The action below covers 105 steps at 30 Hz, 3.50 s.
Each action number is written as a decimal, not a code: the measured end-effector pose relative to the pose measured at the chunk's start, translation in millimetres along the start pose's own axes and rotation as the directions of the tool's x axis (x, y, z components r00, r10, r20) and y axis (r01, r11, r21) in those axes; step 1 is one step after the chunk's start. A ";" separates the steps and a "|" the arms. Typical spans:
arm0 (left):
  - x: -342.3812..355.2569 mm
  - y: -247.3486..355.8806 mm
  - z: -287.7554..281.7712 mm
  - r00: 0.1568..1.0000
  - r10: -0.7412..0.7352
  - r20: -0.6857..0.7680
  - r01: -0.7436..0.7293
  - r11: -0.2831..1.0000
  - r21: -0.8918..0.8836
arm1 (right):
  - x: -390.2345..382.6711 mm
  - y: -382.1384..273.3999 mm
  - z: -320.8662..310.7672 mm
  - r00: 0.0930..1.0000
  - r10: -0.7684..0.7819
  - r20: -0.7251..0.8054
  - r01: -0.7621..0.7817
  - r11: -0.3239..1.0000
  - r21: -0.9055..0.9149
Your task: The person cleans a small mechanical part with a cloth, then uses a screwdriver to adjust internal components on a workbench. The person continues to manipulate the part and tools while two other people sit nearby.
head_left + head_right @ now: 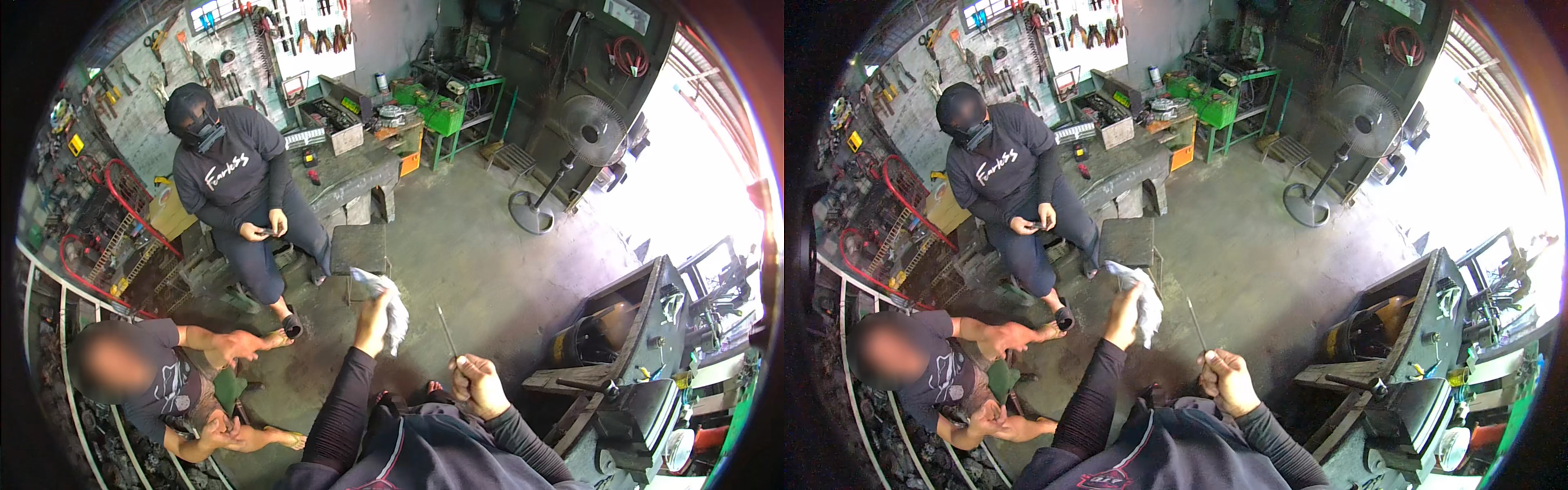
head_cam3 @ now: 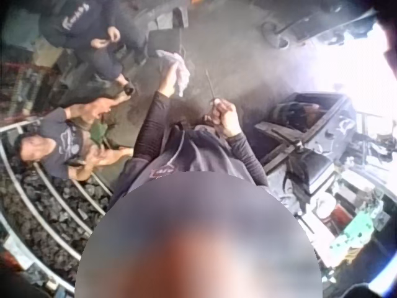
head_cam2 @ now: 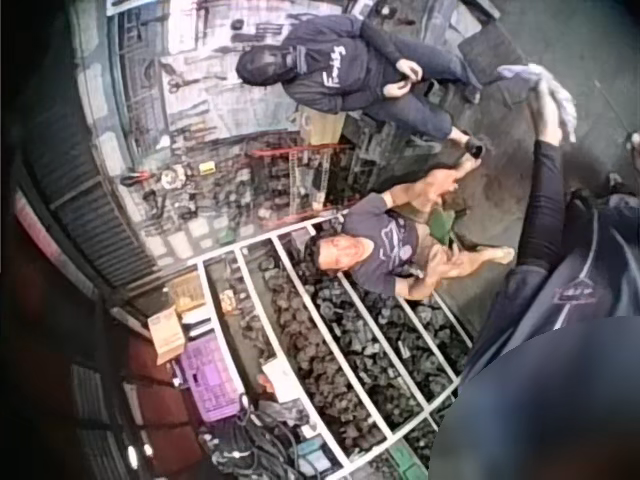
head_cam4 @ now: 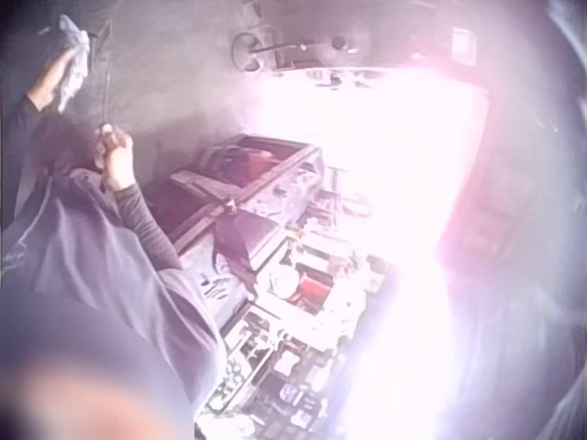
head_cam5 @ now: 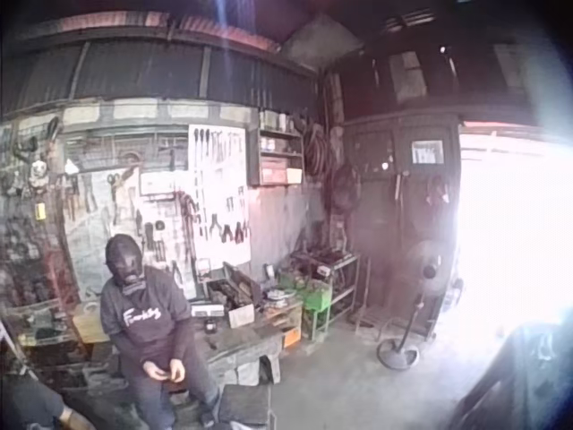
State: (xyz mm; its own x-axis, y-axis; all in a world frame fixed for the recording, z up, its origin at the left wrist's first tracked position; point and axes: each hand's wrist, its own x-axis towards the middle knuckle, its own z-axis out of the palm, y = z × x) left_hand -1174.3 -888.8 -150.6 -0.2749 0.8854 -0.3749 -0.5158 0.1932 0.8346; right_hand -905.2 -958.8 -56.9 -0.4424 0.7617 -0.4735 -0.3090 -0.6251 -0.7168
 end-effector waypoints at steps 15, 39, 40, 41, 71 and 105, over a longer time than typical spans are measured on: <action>-94.0 -25.3 9.0 0.930 -0.011 0.366 0.013 1.000 -0.002 | 28.6 18.3 20.1 1.000 -0.005 -0.008 0.003 0.981 -0.194; -60.5 -76.0 44.7 0.978 0.159 -0.138 -0.032 0.761 0.647 | 43.7 66.4 -0.4 0.983 -0.183 0.013 0.152 0.770 -0.619; -55.7 -77.7 42.9 0.961 0.231 -0.152 -0.084 0.768 0.634 | 36.7 55.2 11.7 0.984 -0.171 0.052 0.165 0.757 -0.632; -53.5 -80.4 40.3 0.964 0.222 -0.144 -0.079 0.761 0.644 | 35.3 51.3 16.3 0.985 -0.169 0.038 0.156 0.770 -0.618; -3.6 -76.5 88.4 0.982 -0.137 0.131 0.088 0.941 0.328 | 58.9 37.9 -27.6 0.869 -0.463 -0.175 0.060 0.449 -0.891; 192.8 -162.4 447.1 0.912 0.106 0.395 -0.346 0.714 0.608 | 90.1 -209.0 -248.4 0.692 -0.490 -0.530 0.136 0.810 -0.571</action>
State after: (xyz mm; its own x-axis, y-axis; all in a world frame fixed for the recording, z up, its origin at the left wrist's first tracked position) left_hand -780.8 -560.4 -178.1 0.0155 0.9954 -0.0944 0.2204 0.0887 0.9714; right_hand -671.4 -717.1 -76.9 0.2915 0.9239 -0.2478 0.1698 -0.3049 -0.9371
